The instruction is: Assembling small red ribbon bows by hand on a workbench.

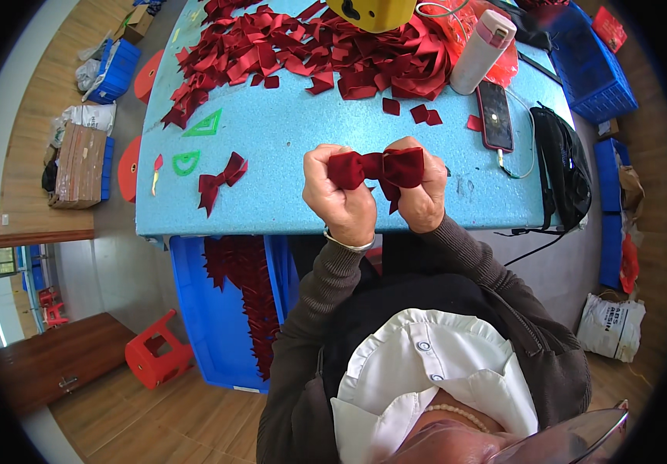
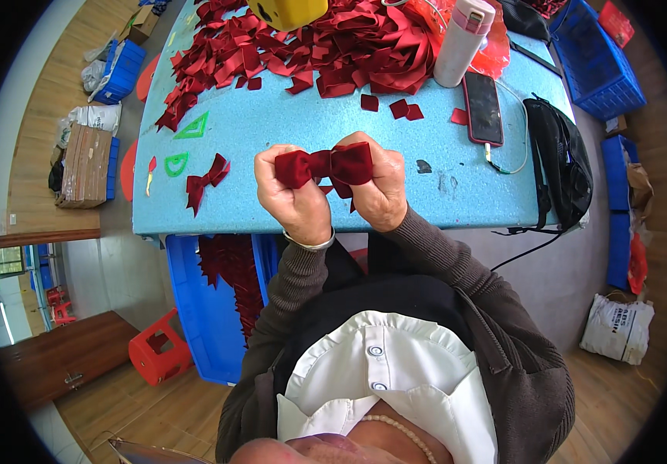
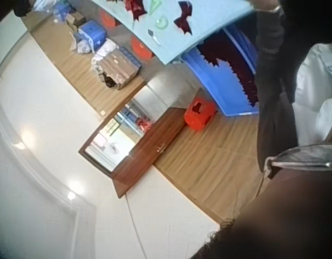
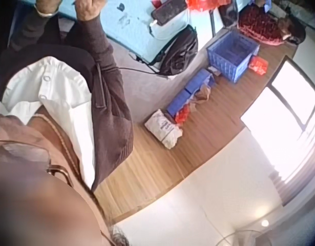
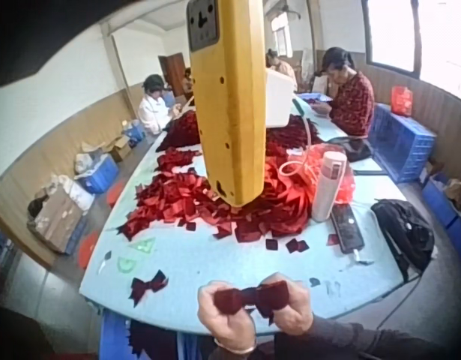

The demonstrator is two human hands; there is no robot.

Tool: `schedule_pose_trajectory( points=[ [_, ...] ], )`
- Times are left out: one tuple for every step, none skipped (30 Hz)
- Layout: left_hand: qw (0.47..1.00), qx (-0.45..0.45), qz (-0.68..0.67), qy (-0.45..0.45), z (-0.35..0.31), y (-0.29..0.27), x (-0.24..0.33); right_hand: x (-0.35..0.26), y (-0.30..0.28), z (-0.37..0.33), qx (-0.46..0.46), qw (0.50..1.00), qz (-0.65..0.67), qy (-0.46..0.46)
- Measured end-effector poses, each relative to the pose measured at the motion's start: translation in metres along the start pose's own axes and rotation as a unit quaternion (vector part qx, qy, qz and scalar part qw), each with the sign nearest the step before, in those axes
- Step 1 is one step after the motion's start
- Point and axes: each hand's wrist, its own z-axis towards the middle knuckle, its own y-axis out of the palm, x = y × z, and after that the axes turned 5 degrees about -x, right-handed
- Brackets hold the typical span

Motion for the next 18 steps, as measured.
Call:
schedule_pose_trajectory(
  points=[
    [1.000, 0.000, 0.000, 0.000, 0.000, 0.000, -0.001, 0.001, 0.001, -0.001, 0.004, 1.000, 0.008, 0.008],
    [1.000, -0.008, 0.004, 0.014, 0.001, -0.001, -0.003, 0.002, 0.001, -0.001, 0.007, 1.000, 0.017, 0.016],
    [0.999, -0.016, 0.008, 0.029, 0.001, -0.001, -0.005, 0.001, 0.002, 0.000, 0.007, 1.000, 0.017, 0.016],
    [0.999, -0.024, 0.012, 0.043, 0.002, -0.002, -0.006, 0.000, 0.002, 0.000, 0.007, 1.000, 0.022, 0.021],
    [0.999, -0.023, 0.012, 0.043, 0.002, -0.002, -0.007, -0.001, 0.002, 0.001, 0.007, 0.999, 0.029, 0.026],
    [0.999, -0.018, 0.007, 0.029, 0.002, -0.003, -0.007, -0.001, 0.003, 0.001, 0.007, 0.999, 0.035, 0.031],
    [1.000, -0.013, 0.001, 0.015, 0.002, -0.004, -0.007, 0.000, 0.003, 0.001, 0.006, 0.999, 0.035, 0.031],
    [1.000, -0.008, -0.005, 0.001, 0.002, -0.004, -0.007, 0.001, 0.002, 0.001, 0.001, 0.999, 0.027, 0.023],
    [1.000, -0.007, -0.005, 0.001, 0.002, -0.006, -0.007, 0.003, 0.001, 0.001, -0.004, 1.000, 0.018, 0.016],
    [1.000, -0.022, -0.012, -0.017, 0.003, -0.008, -0.007, 0.005, 0.001, 0.001, -0.009, 1.000, 0.009, 0.008],
    [0.998, -0.038, -0.020, -0.035, 0.004, -0.010, -0.008, 0.006, 0.001, 0.001, -0.009, 1.000, 0.009, 0.008],
    [0.997, -0.053, -0.028, -0.054, 0.006, -0.012, -0.008, 0.008, 0.000, 0.001, -0.010, 1.000, 0.002, 0.004],
    [0.997, -0.053, -0.028, -0.054, 0.007, -0.015, -0.007, 0.009, 0.000, 0.000, -0.011, 1.000, -0.005, 0.000],
    [0.993, -0.087, -0.033, -0.066, 0.007, -0.018, -0.006, 0.009, -0.001, 0.001, -0.012, 1.000, -0.012, -0.004],
    [0.989, -0.121, -0.038, -0.078, 0.008, -0.021, -0.004, 0.009, -0.002, 0.001, -0.011, 1.000, -0.012, -0.004],
    [0.983, -0.155, -0.044, -0.090, 0.008, -0.021, -0.003, 0.009, -0.003, 0.002, -0.012, 0.999, -0.024, -0.017],
    [0.983, -0.155, -0.043, -0.089, 0.008, -0.021, -0.002, 0.008, -0.004, 0.003, -0.015, 0.999, -0.035, -0.030],
    [0.985, -0.158, -0.036, -0.066, 0.008, -0.021, -0.001, 0.008, -0.004, 0.003, -0.017, 0.998, -0.046, -0.043]
  ],
)
